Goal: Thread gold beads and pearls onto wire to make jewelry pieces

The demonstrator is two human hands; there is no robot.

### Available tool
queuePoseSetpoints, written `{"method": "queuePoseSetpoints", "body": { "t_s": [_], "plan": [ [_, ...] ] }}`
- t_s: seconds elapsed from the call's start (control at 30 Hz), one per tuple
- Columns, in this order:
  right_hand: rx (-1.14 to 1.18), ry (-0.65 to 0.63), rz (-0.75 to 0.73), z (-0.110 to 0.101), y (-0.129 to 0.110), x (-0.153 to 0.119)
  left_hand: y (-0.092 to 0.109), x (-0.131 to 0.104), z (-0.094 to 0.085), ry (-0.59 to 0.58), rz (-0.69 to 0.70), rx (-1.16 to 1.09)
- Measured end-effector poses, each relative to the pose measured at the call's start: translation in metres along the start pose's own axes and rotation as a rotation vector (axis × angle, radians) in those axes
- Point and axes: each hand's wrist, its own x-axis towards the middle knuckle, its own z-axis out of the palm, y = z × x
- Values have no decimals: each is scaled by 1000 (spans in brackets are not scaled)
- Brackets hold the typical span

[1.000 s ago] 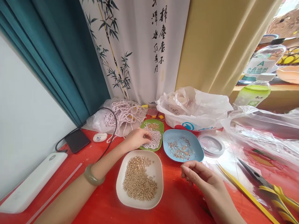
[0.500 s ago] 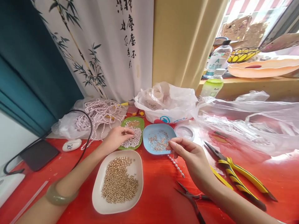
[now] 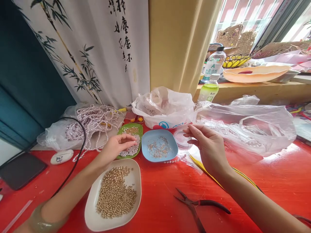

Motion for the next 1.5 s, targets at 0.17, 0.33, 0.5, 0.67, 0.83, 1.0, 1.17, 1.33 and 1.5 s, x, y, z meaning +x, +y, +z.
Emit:
{"method": "queuePoseSetpoints", "body": {
  "t_s": [0.17, 0.33, 0.5, 0.67, 0.83, 1.0, 1.17, 1.33, 1.5],
  "plan": [
    [2, 7, -6, -1, 0, 1, 6, -6, 3, -20, -24, -27],
    [15, 9, -24, -1, -6, 1, 7, -8, 4, -26, -41, -67],
    [20, 24, -78, 0, -19, -3, 9, -11, 5, -31, -71, -146],
    [-4, 48, -151, 1, -34, -7, 11, -12, 8, -25, -119, -228],
    [2, 18, -175, 4, -40, -16, 8, -14, 11, -84, -150, -354],
    [-132, -448, 149, 23, -20, -41, 9, -22, 21, -167, -232, -478],
    [-112, -614, 391, 40, -5, -60, 7, -29, 29, -225, -243, -526],
    [-90, -578, 423, 41, -3, -61, 3, -29, 31, -261, -234, -539],
    [-88, -596, 469, 42, -2, -60, 5, -32, 34, -296, -222, -500]
  ]
}}
